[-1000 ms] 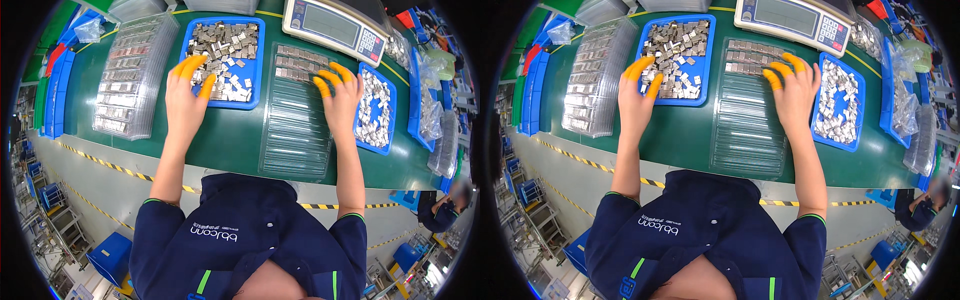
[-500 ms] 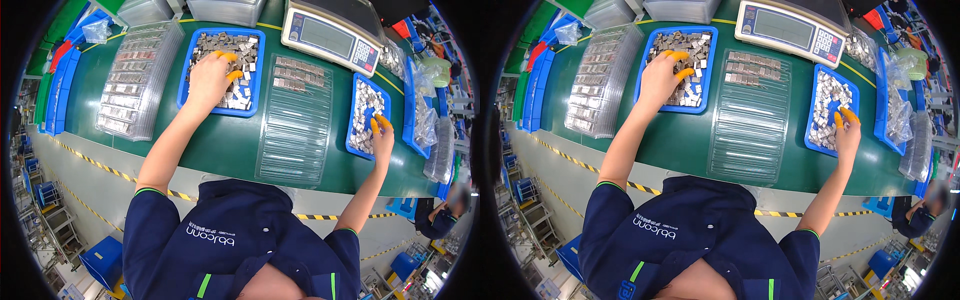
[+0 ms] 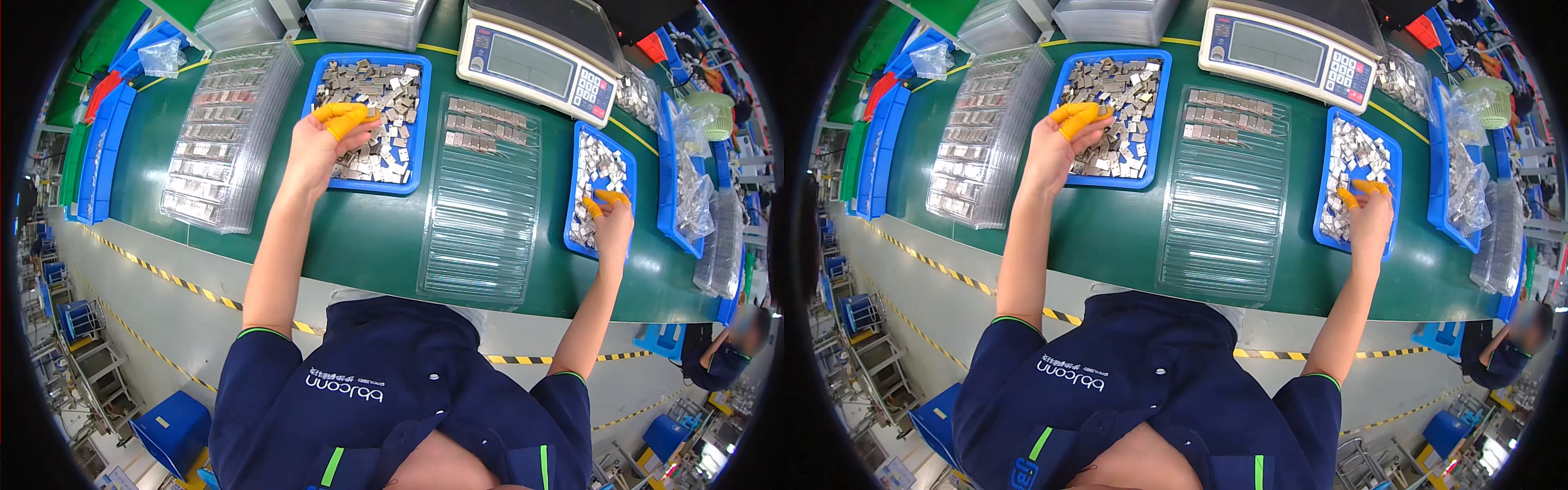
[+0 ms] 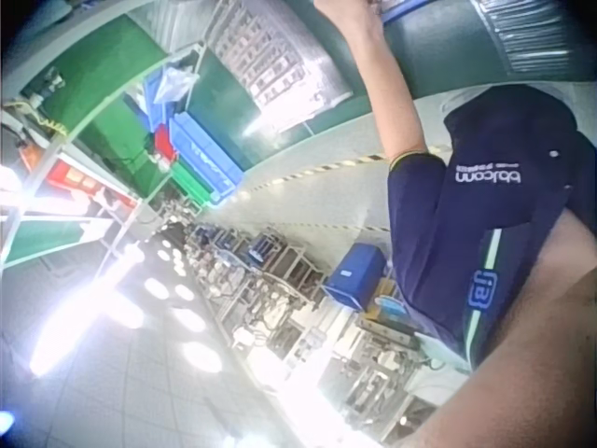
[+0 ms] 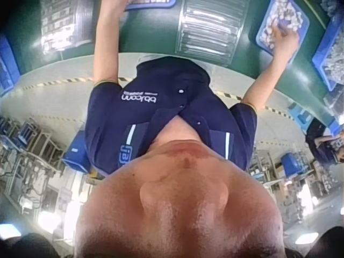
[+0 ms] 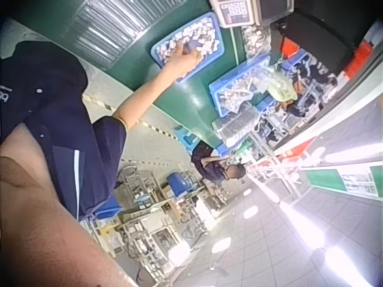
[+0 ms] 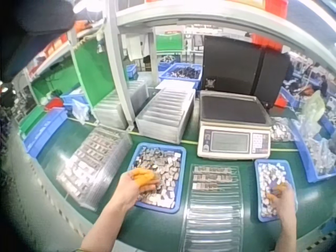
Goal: The person sorts and arranges small metal electronic components by hand, placing them from storage bins into a plastic tray.
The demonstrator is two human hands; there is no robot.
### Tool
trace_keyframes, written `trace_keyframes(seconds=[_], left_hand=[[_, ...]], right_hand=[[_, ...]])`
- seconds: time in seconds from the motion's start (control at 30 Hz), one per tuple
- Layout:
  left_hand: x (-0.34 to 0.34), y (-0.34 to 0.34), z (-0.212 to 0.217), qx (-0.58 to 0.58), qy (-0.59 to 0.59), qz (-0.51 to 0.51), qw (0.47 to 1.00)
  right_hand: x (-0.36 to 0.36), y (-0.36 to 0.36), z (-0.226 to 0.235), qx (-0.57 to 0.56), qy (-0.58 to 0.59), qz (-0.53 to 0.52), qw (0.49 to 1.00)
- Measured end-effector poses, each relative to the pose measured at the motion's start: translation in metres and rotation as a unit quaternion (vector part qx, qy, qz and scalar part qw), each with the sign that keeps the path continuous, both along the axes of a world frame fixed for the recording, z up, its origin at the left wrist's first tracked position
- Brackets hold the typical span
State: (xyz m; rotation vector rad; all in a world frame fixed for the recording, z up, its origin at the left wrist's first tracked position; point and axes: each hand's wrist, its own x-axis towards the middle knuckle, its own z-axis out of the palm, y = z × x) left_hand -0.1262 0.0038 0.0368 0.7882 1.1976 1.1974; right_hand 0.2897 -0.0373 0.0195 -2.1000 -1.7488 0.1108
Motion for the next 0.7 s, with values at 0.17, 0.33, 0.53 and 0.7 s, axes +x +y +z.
trace_keyframes(seconds=[0.17, 0.33, 0.53, 0.7], left_hand=[[0.022, -0.016, 0.007, -0.006, -0.076, 0.004, 0.997], [0.04, -0.022, 0.002, 0.031, -0.081, -0.019, 0.996], [0.052, -0.025, 0.0, 0.03, -0.079, -0.034, 0.996], [0.058, -0.025, 0.001, 0.063, -0.025, -0.016, 0.998]], right_hand=[[-0.01, -0.006, 0.0, -0.009, -0.11, -0.08, 0.991], [-0.001, -0.007, -0.002, -0.026, -0.007, -0.075, 0.997], [-0.001, -0.007, 0.005, -0.07, 0.125, -0.037, 0.989], [0.01, -0.005, -0.01, -0.044, 0.216, -0.05, 0.974]])
